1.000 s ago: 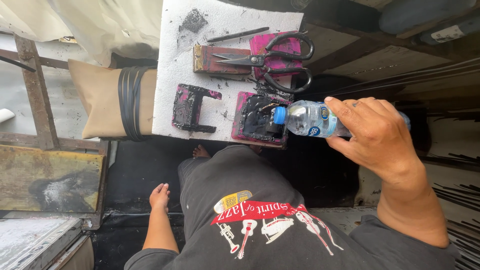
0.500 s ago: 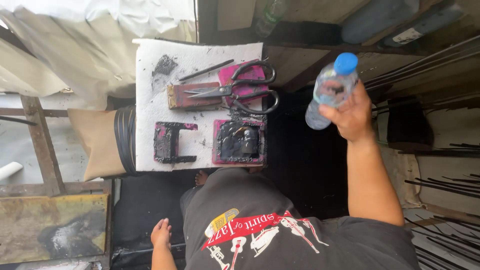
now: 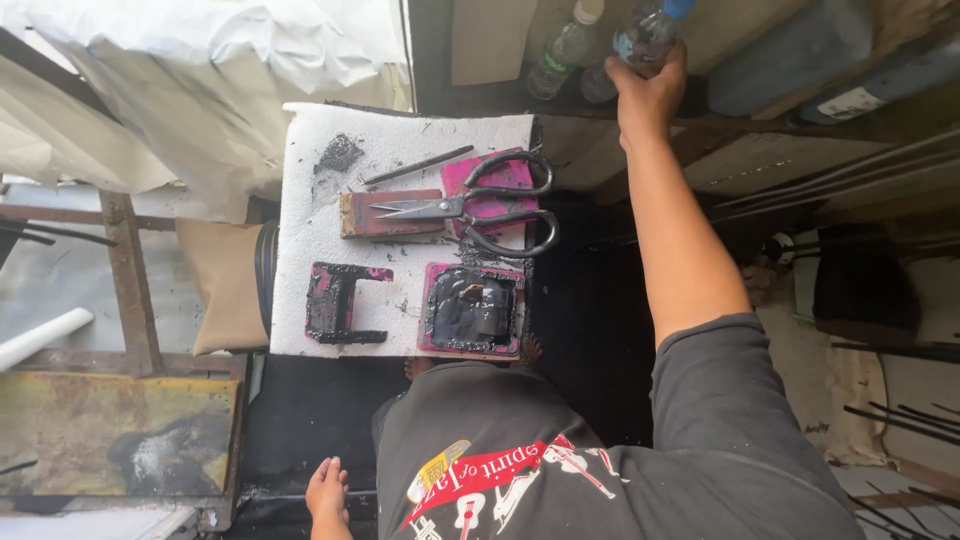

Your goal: The person opens a gray paint bottle, pours black paint into a small container, and stirs it with a stick. They add water from a plastic bottle to thin the mixture and continue stirring until the paint is blended.

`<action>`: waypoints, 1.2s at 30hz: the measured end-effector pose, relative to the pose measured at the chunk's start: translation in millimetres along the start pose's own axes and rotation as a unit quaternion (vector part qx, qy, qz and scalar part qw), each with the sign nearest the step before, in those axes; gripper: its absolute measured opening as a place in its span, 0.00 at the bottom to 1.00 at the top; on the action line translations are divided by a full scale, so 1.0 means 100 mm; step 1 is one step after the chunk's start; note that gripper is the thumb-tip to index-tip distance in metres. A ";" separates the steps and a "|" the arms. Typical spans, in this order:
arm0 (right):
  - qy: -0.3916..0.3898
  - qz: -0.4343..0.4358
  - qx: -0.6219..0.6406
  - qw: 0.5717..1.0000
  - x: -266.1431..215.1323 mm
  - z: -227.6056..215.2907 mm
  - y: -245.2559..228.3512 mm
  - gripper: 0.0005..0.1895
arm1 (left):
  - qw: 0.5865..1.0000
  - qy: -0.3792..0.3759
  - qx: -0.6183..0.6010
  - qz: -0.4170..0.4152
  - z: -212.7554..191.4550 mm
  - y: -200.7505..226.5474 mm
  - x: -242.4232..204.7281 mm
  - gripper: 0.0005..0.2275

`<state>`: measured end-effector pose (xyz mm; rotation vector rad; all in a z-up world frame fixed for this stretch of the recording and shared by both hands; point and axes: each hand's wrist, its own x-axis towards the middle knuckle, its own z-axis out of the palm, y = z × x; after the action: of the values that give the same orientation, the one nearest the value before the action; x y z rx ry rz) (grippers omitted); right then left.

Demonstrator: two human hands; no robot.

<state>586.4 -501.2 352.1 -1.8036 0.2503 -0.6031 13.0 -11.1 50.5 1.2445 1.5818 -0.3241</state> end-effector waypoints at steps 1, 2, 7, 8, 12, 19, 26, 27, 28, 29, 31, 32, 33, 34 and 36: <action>-0.009 -0.024 0.001 1.000 0.05 0.05 0.11 0.26 | 1.000 0.017 0.003 -0.018 -0.02 -0.05 -0.07 0.20; -0.016 -0.021 0.002 1.000 0.11 0.06 0.19 0.26 | 1.000 0.021 0.001 -0.023 -0.02 -0.15 -0.06 0.20; -0.039 -0.098 0.073 0.992 0.25 0.01 0.61 0.31 | 0.998 0.018 -0.028 -0.062 -0.03 -0.74 0.03 0.21; -0.045 -0.093 0.071 0.992 0.25 -0.05 0.79 0.31 | 0.997 0.022 -0.027 -0.070 -0.03 -0.80 0.00 0.21; -0.016 -0.085 0.047 0.995 -0.38 -0.26 0.10 0.23 | 0.997 0.005 -0.013 -0.072 0.04 -0.82 0.07 0.22; -0.400 -0.401 -0.084 0.820 -1.97 -0.37 -1.74 0.22 | 0.996 -0.012 0.032 0.077 0.24 -0.34 0.41 0.21; -0.413 -0.386 -0.053 0.824 -2.29 -0.26 -1.94 0.06 | 0.991 -0.043 0.037 0.118 0.34 0.36 0.25 0.20; -0.398 -0.385 -0.045 0.832 -2.30 -0.29 -1.99 0.04 | 0.992 -0.045 0.036 0.114 0.35 0.33 0.25 0.20; -0.383 -0.384 -0.037 0.839 -2.31 -0.32 -2.04 0.02 | 0.992 -0.047 0.034 0.110 0.36 0.30 0.26 0.20; -0.384 -0.384 -0.038 0.839 -2.36 -0.28 -1.99 0.02 | 0.992 -0.048 0.034 0.108 0.35 0.22 0.27 0.20; -0.390 -0.426 -0.057 0.815 -2.47 -0.21 -1.88 0.04 | 0.995 -0.047 0.053 0.077 0.33 0.06 0.31 0.20; -0.391 -0.425 -0.058 0.814 -2.45 -0.22 -1.87 0.04 | 0.995 -0.048 0.053 0.075 0.29 -0.04 0.33 0.20; -0.372 -0.431 -0.066 0.819 -2.42 -0.24 -1.86 0.04 | 0.996 -0.045 0.058 0.058 0.28 -0.15 0.35 0.20; -0.353 -0.437 -0.073 0.824 -2.40 -0.26 -1.86 0.04 | 0.996 -0.043 0.064 0.042 0.26 -0.26 0.37 0.20; -0.349 -0.439 -0.061 0.825 -2.44 -0.28 -1.99 0.03 | 0.997 -0.047 0.062 0.027 0.21 -0.42 0.35 0.21</action>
<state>339.8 -348.6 477.7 -2.0897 -1.1255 -0.4895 -7.5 -24.4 -2.9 1.3448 1.4628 -0.4454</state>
